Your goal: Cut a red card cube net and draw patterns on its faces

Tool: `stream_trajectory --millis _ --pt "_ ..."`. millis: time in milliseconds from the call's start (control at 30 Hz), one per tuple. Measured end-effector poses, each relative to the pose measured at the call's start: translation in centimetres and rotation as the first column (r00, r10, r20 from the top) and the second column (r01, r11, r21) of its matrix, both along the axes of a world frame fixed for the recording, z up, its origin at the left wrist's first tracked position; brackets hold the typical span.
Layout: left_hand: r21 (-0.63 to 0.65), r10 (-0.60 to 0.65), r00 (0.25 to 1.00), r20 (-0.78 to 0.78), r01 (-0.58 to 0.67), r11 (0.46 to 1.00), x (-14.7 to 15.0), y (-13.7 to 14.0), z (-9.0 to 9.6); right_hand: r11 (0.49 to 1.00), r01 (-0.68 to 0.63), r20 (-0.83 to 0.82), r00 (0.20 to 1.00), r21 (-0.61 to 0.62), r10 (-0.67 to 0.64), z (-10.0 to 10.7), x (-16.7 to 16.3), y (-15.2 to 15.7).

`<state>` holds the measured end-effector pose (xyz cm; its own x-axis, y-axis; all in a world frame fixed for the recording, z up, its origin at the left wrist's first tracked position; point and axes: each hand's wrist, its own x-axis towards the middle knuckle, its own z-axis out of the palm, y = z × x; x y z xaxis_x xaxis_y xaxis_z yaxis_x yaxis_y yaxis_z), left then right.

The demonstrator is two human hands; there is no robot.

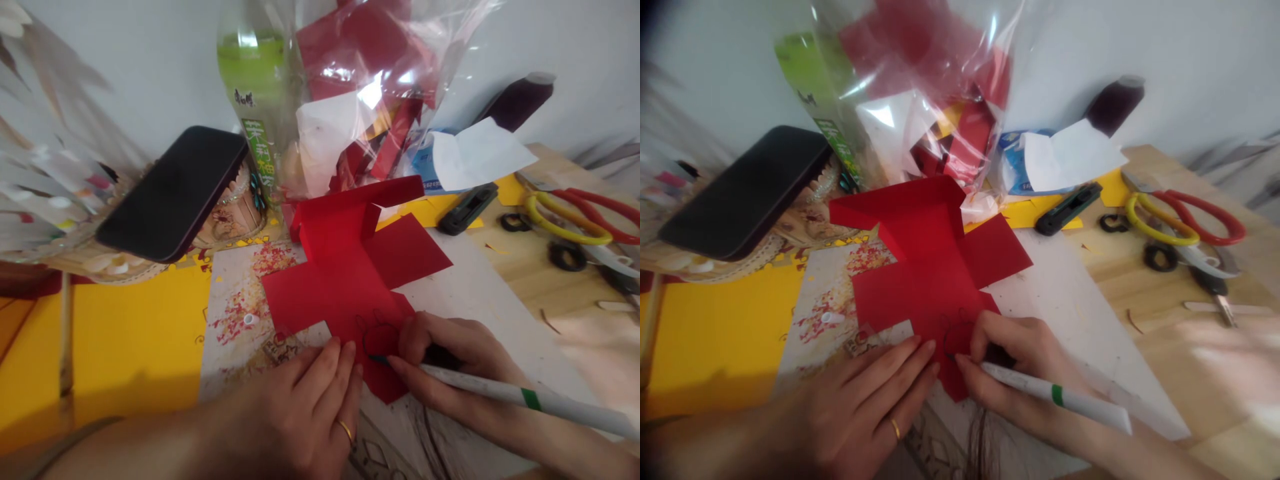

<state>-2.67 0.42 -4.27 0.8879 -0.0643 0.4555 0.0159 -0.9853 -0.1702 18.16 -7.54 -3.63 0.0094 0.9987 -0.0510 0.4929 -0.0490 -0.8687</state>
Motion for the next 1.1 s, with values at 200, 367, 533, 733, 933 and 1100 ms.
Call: stream_trajectory --millis 200,367,533,733,933,1100 --pt "-0.024 0.009 1.0 -0.01 -0.01 1.0 0.08 -0.04 0.02 0.998 -0.045 0.021 0.999 0.038 0.044 0.38 0.04 0.13" --pt "-0.012 0.007 1.0 -0.021 -0.007 1.0 0.13 -0.03 -0.13 0.999 -0.041 0.013 0.999 0.03 0.04 0.05 0.27 0.06" --pt "-0.001 0.003 0.999 0.036 -0.003 1.0 0.13 -0.07 -0.1 0.998 -0.062 0.021 0.998 0.013 0.062 -0.09 0.23 0.11" --pt "0.025 0.01 1.0 -0.02 -0.009 1.0 0.14 0.03 0.19 0.998 0.046 0.012 0.999 0.032 -0.046 0.73 -0.06 0.03" --pt "0.02 0.012 1.0 -0.003 -0.011 1.0 0.16 0.12 0.14 0.997 0.056 -0.016 0.998 0.062 -0.055 0.4 0.03 -0.16" --pt "0.005 0.023 1.0 -0.003 -0.023 1.0 0.1 0.02 0.4 0.999 -0.027 0.003 1.0 0.041 0.027 -0.01 0.12 -0.16"
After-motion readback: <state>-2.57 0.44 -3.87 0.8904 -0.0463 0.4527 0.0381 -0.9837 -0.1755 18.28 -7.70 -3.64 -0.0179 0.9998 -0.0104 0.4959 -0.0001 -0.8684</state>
